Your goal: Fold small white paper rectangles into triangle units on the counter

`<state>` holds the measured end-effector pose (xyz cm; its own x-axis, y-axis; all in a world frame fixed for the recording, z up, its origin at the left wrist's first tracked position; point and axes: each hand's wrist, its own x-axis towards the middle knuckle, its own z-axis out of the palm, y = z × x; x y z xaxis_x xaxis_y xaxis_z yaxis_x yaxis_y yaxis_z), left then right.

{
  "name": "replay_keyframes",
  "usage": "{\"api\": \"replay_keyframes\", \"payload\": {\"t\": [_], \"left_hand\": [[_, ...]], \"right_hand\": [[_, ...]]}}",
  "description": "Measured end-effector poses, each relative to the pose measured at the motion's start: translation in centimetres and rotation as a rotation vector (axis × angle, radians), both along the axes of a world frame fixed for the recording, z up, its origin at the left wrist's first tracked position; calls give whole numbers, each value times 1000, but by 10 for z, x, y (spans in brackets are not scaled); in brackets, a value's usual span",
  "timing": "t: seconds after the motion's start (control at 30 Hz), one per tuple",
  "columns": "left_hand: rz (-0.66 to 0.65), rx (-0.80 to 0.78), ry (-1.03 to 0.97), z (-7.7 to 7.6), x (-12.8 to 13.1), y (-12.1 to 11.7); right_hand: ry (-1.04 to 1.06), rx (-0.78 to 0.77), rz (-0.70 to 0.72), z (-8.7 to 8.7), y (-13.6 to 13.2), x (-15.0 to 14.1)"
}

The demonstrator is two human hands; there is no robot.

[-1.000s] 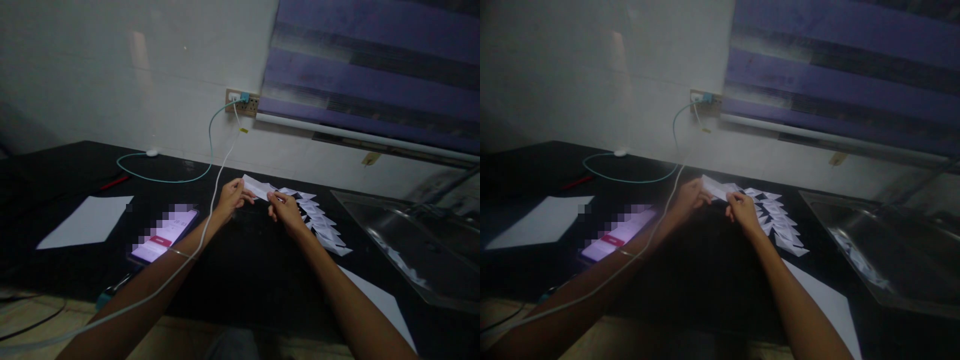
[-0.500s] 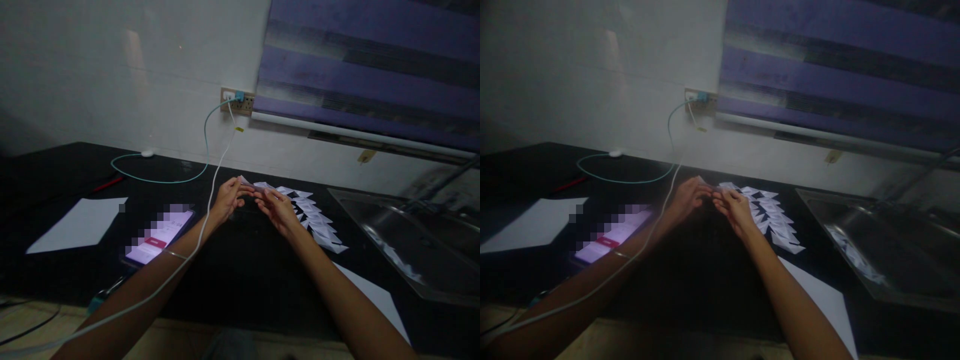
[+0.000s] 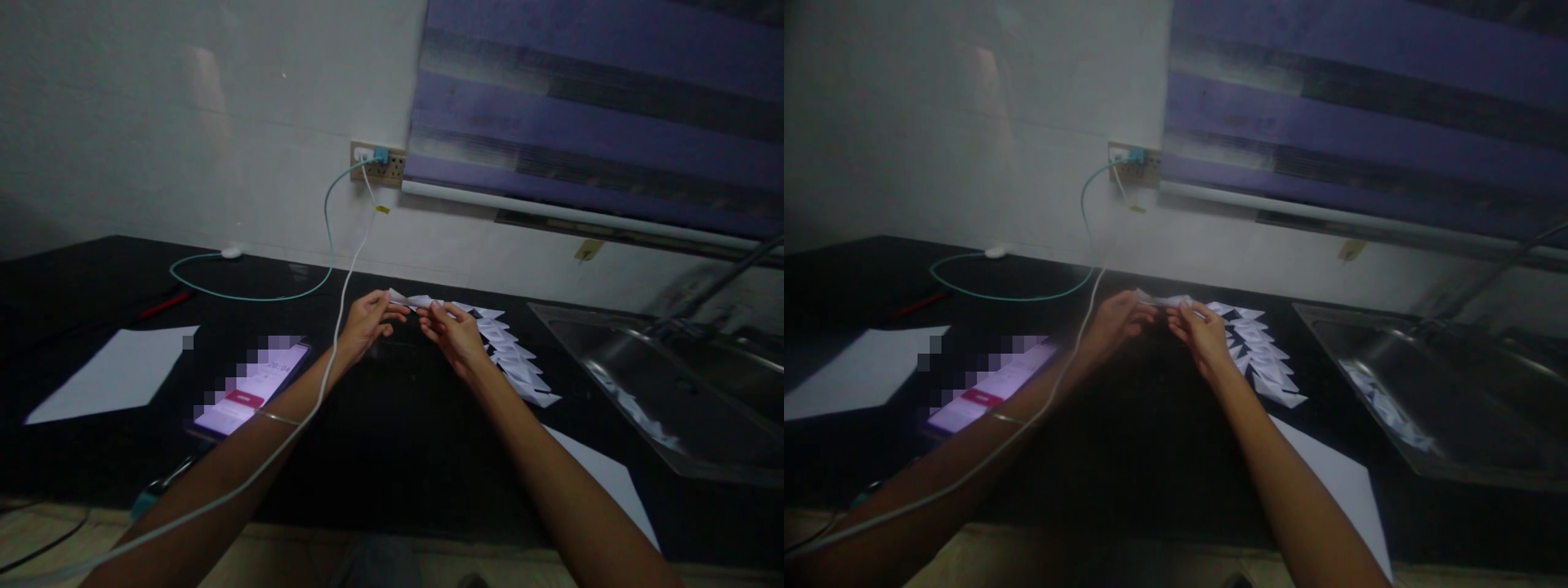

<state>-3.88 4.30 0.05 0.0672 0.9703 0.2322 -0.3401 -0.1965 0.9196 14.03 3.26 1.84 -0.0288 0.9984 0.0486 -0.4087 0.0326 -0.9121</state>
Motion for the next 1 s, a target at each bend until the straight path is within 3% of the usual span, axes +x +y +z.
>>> {"api": "replay_keyframes", "payload": {"t": [0.23, 0.37, 0.57, 1.0], "left_hand": [[29, -3, 86, 6, 3, -3], [29, -14, 131, 4, 2, -1], [47, 71, 200, -4, -1, 4], [132, 181, 235, 1, 0, 0]], "right_hand": [[-71, 21, -97, -2, 0, -1], [-75, 55, -80, -3, -1, -1], [-169, 106, -95, -4, 3, 3], [-214, 246, -162, -9, 5, 2]]}}
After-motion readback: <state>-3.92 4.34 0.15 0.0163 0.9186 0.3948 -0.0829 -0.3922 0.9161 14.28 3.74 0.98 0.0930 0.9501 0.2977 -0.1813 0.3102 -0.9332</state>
